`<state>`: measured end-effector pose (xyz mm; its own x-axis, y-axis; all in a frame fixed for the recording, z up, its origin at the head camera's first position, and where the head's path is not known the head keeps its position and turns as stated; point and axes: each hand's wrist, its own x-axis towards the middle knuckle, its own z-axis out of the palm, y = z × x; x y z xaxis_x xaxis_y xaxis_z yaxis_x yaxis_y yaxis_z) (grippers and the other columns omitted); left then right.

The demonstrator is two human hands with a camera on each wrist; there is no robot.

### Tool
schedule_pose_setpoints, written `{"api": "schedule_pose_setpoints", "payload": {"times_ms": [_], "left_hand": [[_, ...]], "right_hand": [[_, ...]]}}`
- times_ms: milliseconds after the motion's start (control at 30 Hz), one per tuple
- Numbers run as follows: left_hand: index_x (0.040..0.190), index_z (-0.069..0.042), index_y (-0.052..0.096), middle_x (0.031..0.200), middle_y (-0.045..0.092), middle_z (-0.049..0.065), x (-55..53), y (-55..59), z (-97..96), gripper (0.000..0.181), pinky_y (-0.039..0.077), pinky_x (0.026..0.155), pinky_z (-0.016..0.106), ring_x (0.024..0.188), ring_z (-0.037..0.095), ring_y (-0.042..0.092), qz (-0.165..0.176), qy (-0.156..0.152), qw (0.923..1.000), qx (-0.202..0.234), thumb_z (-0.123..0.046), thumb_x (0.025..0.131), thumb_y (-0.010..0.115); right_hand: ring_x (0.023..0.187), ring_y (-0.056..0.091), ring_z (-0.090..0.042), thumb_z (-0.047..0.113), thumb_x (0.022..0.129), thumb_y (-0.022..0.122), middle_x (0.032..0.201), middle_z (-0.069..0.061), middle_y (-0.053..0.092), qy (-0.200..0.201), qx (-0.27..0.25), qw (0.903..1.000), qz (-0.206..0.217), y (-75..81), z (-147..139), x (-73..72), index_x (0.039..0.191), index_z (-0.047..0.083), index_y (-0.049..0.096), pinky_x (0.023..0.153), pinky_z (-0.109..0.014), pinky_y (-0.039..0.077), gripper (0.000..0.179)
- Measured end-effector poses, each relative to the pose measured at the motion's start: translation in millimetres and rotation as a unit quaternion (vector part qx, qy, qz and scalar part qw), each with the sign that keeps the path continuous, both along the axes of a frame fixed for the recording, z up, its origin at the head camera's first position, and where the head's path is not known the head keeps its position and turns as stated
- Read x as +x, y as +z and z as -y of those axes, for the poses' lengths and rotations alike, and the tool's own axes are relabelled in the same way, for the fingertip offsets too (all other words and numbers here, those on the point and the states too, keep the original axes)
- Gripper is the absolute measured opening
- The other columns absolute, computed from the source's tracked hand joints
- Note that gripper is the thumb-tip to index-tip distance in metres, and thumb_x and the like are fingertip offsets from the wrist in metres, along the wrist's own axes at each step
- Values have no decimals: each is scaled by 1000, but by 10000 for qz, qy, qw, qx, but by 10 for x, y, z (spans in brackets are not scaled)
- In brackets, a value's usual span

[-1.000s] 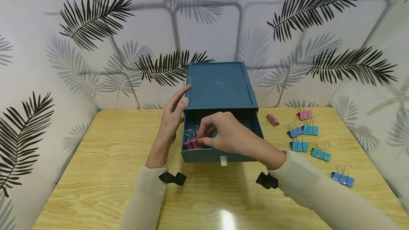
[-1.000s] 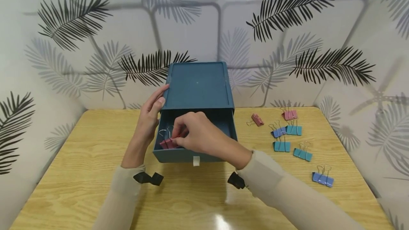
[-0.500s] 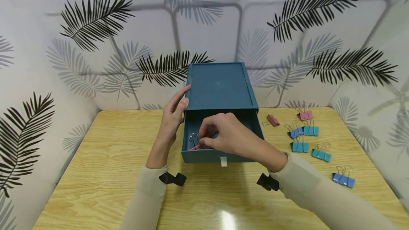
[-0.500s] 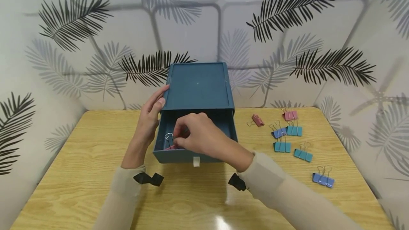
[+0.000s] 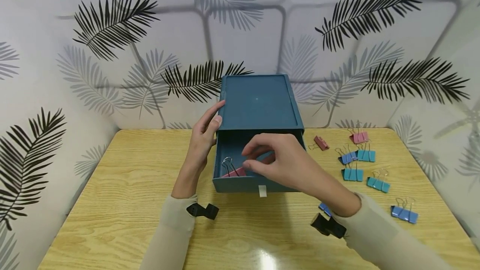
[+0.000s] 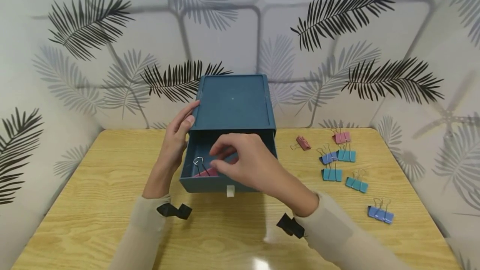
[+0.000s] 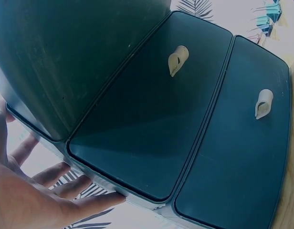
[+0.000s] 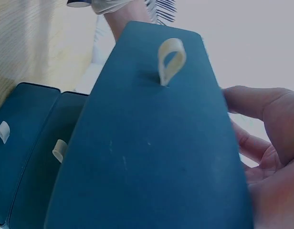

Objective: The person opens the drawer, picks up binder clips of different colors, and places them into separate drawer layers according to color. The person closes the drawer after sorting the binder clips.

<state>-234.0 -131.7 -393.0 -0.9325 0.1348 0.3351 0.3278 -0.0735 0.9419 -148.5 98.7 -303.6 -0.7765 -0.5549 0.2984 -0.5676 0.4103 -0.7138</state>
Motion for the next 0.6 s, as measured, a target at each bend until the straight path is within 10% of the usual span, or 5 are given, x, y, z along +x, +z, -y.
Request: {"api": "schedule_pose_setpoints", "payload": {"times_ms": [600], "left_hand": [[153, -25, 51, 162, 37, -8, 12, 3, 1, 49, 44, 100, 68, 140, 28, 45, -102, 16, 9999, -32, -34, 106, 51]], "right_hand": [[97, 68, -14, -2, 88, 79, 112, 5, 68, -212, -1128, 9918, -559, -56, -390, 280, 109, 19, 75, 74, -31, 60, 29]]}}
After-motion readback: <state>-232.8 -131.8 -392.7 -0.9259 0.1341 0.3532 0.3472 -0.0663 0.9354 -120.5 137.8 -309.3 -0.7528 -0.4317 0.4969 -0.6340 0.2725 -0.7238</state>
